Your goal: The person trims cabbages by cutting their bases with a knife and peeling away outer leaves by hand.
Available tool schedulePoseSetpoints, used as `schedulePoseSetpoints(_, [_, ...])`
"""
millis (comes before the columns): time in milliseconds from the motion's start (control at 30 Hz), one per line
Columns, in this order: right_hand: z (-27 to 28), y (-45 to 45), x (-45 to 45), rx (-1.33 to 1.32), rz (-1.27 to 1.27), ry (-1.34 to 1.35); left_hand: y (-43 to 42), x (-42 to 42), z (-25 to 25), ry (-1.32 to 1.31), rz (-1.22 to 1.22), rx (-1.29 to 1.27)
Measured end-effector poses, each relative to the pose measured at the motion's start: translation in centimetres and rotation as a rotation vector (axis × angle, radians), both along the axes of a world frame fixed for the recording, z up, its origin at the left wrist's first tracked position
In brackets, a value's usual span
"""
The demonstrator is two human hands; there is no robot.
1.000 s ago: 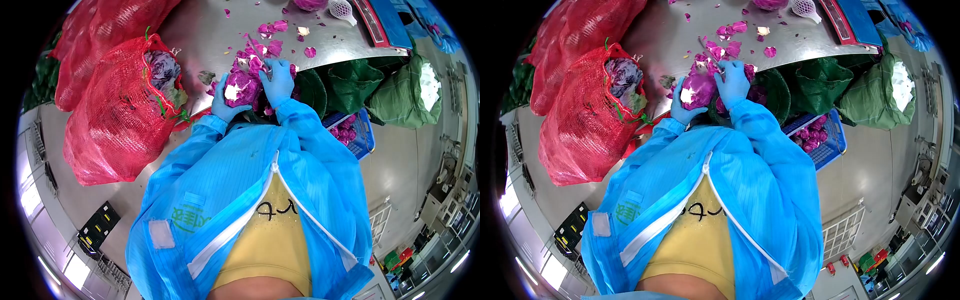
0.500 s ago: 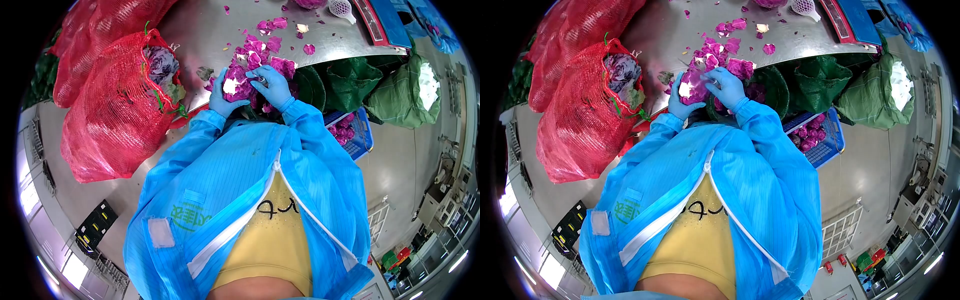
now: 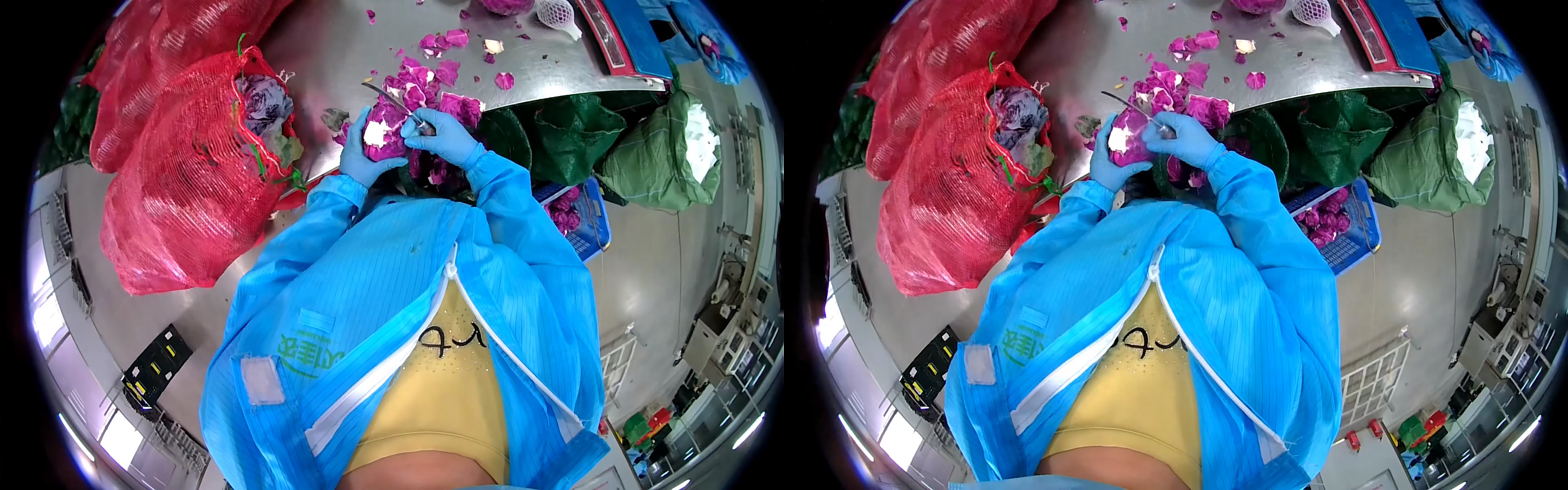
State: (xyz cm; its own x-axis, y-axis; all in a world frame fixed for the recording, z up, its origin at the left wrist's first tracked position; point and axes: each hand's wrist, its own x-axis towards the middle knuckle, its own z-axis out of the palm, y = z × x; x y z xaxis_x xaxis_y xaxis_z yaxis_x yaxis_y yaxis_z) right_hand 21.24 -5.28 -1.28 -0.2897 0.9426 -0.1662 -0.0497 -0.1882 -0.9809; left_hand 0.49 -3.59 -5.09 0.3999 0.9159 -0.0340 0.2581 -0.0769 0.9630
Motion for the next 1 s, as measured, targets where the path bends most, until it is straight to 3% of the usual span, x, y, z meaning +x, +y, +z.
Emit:
schedulePoseSetpoints(33, [-0.4, -0.1, 0.0, -0.004, 0.000, -0.001, 0.0, 0.0, 0.0, 0.024, 0.003, 0.039])
schedulePoseSetpoints(133, [0.8, -0.4, 0.1, 0.078, -0.322, -0.032, 0.3, -0.1, -1.0, 0.004, -0.003, 0.084])
schedulePoseSetpoints(167, [0.1, -0.3, 0.2, 0.079, -0.321, -0.032, 0.3, -0.2, -1.5, -0.038, -0.014, 0.086])
schedulePoseSetpoints(233, [0.7, 0.2, 0.0, 0.336, -0.255, -0.342, 0.2, -0.2, -1.5, -0.063, -0.013, 0.061])
schedulePoseSetpoints(267, [1.2, -0.5, 0.4, 0.302, -0.153, -0.460, 0.3, 0.0, -1.5, -0.091, -0.010, 0.037])
schedulePoseSetpoints(300, [1.2, -0.6, 0.1, 0.233, -0.171, -0.457, 0.3, 0.0, -1.5, -0.093, -0.012, 0.035])
schedulePoseSetpoints(467, [1.3, -0.7, -0.1, 0.367, -0.198, -0.555, 0.3, -0.3, -1.2, -0.051, -0.025, 0.043])
schedulePoseSetpoints(600, [0.3, -0.1, 0.6, 0.241, -0.159, -0.378, 0.3, -0.1, -0.5, -0.046, -0.026, 0.026])
schedulePoseSetpoints(667, [1.8, 0.3, 1.0, -0.097, -0.004, -0.051, 0.4, -0.4, -0.8, -0.033, -0.074, 0.127])
schedulePoseSetpoints(833, [1.2, 0.8, 1.0, -0.064, 0.022, -0.063, 0.8, -0.3, -1.1, 0.021, -0.072, 0.124])
schedulePoseSetpoints(933, [1.5, 0.7, 0.9, 0.117, -0.036, -0.099, 0.8, -0.4, -0.6, 0.110, -0.077, 0.156])
schedulePoseSetpoints(1000, [3.0, 0.7, 0.8, 0.322, 0.004, -0.367, 1.0, -0.2, -0.4, 0.161, -0.089, 0.177])
